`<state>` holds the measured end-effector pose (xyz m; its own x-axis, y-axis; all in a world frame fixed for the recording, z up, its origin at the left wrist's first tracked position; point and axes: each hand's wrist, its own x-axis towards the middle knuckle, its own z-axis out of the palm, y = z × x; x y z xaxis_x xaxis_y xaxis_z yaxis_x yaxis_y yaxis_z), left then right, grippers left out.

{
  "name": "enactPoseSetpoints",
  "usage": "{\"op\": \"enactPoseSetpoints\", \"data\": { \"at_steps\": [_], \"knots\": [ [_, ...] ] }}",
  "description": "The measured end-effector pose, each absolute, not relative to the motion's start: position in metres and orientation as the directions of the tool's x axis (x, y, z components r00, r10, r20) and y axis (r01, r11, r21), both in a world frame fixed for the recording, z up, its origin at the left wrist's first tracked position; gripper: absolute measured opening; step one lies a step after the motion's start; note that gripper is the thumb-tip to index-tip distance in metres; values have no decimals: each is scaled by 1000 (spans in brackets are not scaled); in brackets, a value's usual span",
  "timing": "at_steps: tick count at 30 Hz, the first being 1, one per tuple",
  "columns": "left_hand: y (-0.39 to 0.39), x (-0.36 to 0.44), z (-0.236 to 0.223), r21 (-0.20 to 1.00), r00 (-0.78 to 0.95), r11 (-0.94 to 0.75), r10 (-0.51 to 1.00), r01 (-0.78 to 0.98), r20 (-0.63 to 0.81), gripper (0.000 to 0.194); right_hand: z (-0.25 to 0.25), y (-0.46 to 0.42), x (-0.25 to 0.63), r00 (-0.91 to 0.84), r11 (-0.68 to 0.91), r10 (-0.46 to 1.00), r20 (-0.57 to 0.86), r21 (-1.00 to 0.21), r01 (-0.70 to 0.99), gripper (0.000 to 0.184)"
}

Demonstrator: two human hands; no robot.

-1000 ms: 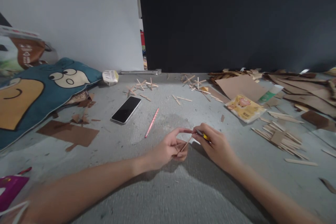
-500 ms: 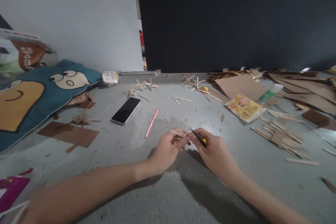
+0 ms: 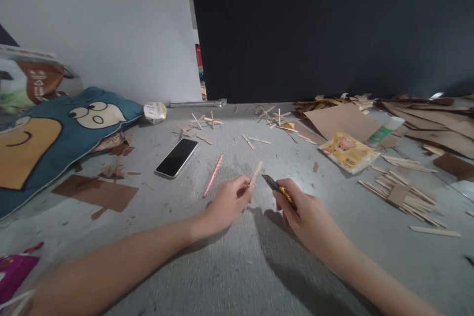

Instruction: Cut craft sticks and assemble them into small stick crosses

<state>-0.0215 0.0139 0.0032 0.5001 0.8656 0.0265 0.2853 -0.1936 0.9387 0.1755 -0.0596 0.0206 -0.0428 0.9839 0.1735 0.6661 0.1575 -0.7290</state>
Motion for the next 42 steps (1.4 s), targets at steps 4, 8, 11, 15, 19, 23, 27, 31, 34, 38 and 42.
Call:
{"op": "enactPoseSetpoints", "data": {
  "at_steps": [4, 8, 11, 15, 19, 23, 27, 31, 34, 38, 42],
  "knots": [
    [9, -22, 8, 913, 520, -210, 854, 349, -2, 40, 18, -60, 176, -8, 125, 988, 152, -782, 611, 36],
    [8, -24, 9, 870, 538, -305, 841, 388, 54, 46, 16, -63, 171, -35, 126, 991, 128, -831, 541, 41],
    [10, -25, 8, 861, 561, -346, 823, 374, 87, 45, 18, -62, 169, -42, 113, 993, 107, -847, 519, 39],
    [10, -25, 7, 838, 570, -384, 814, 387, 110, 43, 20, -60, 170, -51, 100, 995, 86, -858, 503, 34],
    [10, -24, 8, 830, 568, -390, 816, 399, 109, 44, 20, -59, 170, -44, 88, 996, 76, -855, 510, 33],
    [10, -24, 9, 834, 579, -388, 808, 392, 105, 45, 22, -61, 170, -41, 58, 998, 43, -863, 502, 32],
    [10, -25, 10, 831, 589, -399, 801, 387, 109, 46, 29, -62, 168, -48, 18, 999, -5, -888, 459, 30],
    [10, -25, 9, 837, 597, -408, 792, 363, 127, 46, 32, -63, 166, -32, 11, 999, -4, -884, 467, 29],
    [9, -26, 8, 840, 603, -418, 785, 346, 142, 46, 33, -64, 165, -23, 48, 999, 42, -860, 509, 28],
    [8, -26, 9, 826, 605, -435, 782, 359, 149, 45, 33, -64, 163, -25, 44, 999, 37, -869, 494, 28],
    [8, -26, 10, 814, 610, -457, 775, 360, 165, 44, 33, -62, 163, -42, -39, 997, -62, -910, 413, 29]
  ]
}}
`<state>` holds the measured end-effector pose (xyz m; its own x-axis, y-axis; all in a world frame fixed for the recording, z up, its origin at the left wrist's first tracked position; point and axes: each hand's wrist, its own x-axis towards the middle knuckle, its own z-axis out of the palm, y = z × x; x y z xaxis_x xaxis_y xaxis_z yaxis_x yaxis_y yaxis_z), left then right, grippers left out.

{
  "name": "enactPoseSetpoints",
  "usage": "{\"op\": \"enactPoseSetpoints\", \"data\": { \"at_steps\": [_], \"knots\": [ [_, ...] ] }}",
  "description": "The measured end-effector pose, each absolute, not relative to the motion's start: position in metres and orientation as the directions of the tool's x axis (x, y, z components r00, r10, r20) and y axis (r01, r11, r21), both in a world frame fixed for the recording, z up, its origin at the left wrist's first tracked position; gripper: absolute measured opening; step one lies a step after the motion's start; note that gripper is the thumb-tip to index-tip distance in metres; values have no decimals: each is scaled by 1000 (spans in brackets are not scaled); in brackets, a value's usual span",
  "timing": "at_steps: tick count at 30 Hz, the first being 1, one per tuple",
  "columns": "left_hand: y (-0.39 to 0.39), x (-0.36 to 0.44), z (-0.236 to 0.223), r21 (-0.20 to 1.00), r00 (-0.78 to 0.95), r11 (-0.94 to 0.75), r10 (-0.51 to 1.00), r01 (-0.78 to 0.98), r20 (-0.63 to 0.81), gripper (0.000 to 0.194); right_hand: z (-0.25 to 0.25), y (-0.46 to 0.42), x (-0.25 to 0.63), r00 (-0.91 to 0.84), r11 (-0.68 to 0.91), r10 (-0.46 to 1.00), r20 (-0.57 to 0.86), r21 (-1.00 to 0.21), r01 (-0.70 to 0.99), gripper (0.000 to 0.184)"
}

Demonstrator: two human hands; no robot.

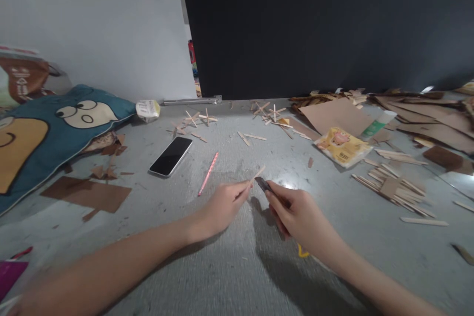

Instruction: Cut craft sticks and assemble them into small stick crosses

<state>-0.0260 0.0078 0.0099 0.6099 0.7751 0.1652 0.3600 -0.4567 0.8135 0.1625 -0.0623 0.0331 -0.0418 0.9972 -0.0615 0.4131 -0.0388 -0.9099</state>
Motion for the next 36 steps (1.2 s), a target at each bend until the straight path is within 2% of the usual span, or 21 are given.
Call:
{"op": "enactPoseSetpoints", "data": {
  "at_steps": [6, 13, 25, 31, 36],
  "knots": [
    [7, -26, 10, 799, 614, -482, 767, 360, 186, 42, 32, -60, 162, -57, -86, 992, -111, -940, 329, 35],
    [7, -26, 8, 792, 615, -487, 767, 370, 184, 41, 33, -59, 161, -62, -88, 991, -115, -939, 332, 31],
    [6, -24, 9, 798, 600, -466, 782, 383, 168, 42, 29, -57, 162, -94, -133, 983, -158, -965, 227, 32],
    [9, -24, 6, 826, 553, -391, 824, 405, 119, 40, 22, -55, 157, -87, -171, 980, -177, -983, 72, 38],
    [8, -22, 9, 868, 522, -321, 848, 378, 86, 47, 18, -58, 147, -136, -141, 981, -136, -990, -28, 36]
  ]
}}
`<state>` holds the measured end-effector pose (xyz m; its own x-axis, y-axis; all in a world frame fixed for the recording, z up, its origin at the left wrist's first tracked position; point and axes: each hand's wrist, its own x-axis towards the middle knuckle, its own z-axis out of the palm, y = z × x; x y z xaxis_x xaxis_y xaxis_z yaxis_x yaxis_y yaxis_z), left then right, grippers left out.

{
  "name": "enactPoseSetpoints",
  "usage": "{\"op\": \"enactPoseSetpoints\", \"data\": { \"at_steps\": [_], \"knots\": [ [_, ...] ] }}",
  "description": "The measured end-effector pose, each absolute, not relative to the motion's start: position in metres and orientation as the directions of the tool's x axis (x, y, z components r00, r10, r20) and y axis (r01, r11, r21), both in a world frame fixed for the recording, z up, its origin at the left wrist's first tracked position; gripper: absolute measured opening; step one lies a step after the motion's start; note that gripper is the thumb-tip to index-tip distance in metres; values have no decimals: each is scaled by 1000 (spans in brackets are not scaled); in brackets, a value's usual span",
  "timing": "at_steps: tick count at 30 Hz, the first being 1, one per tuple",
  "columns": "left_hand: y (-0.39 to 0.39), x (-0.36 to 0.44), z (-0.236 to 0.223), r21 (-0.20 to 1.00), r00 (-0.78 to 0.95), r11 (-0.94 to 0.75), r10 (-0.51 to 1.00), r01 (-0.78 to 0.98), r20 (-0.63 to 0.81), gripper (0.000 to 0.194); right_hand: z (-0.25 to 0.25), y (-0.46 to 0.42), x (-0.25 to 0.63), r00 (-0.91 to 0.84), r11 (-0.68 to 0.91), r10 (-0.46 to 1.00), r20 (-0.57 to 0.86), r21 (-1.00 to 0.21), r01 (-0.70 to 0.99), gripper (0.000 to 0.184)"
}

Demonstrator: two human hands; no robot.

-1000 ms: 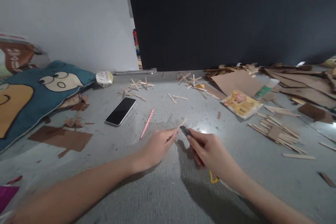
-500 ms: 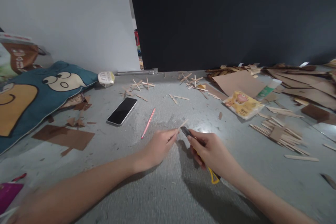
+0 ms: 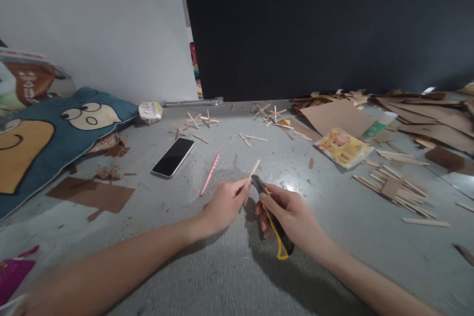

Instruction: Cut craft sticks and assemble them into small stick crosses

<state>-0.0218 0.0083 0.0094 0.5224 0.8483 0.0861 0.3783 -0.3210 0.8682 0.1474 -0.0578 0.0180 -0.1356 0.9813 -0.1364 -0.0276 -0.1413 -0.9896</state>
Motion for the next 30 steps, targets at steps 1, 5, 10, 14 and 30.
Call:
{"op": "enactPoseSetpoints", "data": {
  "at_steps": [1, 5, 10, 14, 30],
  "knots": [
    [8, -21, 10, 878, 514, -308, 854, 367, 84, 47, 19, -59, 146, -158, -130, 980, -123, -991, -37, 35],
    [7, -20, 13, 942, 507, -221, 860, 254, 65, 48, 22, -62, 142, -191, -95, 978, -82, -993, -63, 36],
    [15, -21, 9, 998, 572, -58, 820, 37, 26, 45, 21, -64, 142, -117, -12, 993, -2, -996, -84, 40],
    [22, -21, 4, 996, 498, 48, 867, -70, -7, 36, 20, -67, 142, -82, 35, 996, 43, -994, -105, 47],
    [8, -21, 11, 999, 502, -41, 864, -1, 36, 54, 23, -63, 151, -19, 1, 1000, -1, -995, 104, 40]
  ]
}}
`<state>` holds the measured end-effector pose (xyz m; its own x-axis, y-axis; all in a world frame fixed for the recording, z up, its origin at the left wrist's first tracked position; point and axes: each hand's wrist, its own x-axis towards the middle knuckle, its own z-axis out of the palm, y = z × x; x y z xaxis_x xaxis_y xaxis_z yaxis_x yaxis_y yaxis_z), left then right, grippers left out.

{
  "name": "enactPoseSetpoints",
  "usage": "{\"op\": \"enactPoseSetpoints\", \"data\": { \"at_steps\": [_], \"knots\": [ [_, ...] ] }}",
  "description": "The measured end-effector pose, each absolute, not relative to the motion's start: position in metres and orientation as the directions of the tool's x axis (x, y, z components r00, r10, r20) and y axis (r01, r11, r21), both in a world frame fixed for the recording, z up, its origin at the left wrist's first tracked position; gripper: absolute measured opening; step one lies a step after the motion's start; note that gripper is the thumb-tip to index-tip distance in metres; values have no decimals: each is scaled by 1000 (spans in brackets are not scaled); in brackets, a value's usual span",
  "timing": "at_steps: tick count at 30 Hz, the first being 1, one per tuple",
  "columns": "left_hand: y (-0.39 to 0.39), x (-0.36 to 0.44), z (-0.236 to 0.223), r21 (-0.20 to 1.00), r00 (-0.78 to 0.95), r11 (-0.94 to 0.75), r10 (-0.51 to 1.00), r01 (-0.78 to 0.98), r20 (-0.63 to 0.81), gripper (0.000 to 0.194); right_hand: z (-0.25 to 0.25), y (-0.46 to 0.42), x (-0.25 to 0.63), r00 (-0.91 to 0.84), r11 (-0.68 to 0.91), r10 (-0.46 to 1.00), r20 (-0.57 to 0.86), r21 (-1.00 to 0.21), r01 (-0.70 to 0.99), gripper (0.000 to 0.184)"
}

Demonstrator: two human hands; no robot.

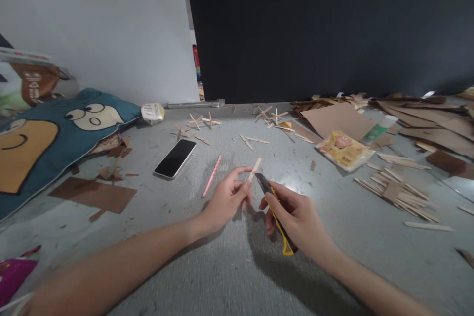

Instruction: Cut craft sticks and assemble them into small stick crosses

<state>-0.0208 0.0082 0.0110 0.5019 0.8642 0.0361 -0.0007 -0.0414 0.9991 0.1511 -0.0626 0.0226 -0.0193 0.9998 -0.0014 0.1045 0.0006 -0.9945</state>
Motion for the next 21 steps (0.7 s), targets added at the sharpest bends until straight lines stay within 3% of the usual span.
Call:
{"op": "enactPoseSetpoints", "data": {
  "at_steps": [21],
  "knots": [
    [9, -21, 5, 989, 484, -128, 872, 71, 78, 38, 19, -59, 152, -36, -9, 999, -12, -995, 95, 37]
  ]
}}
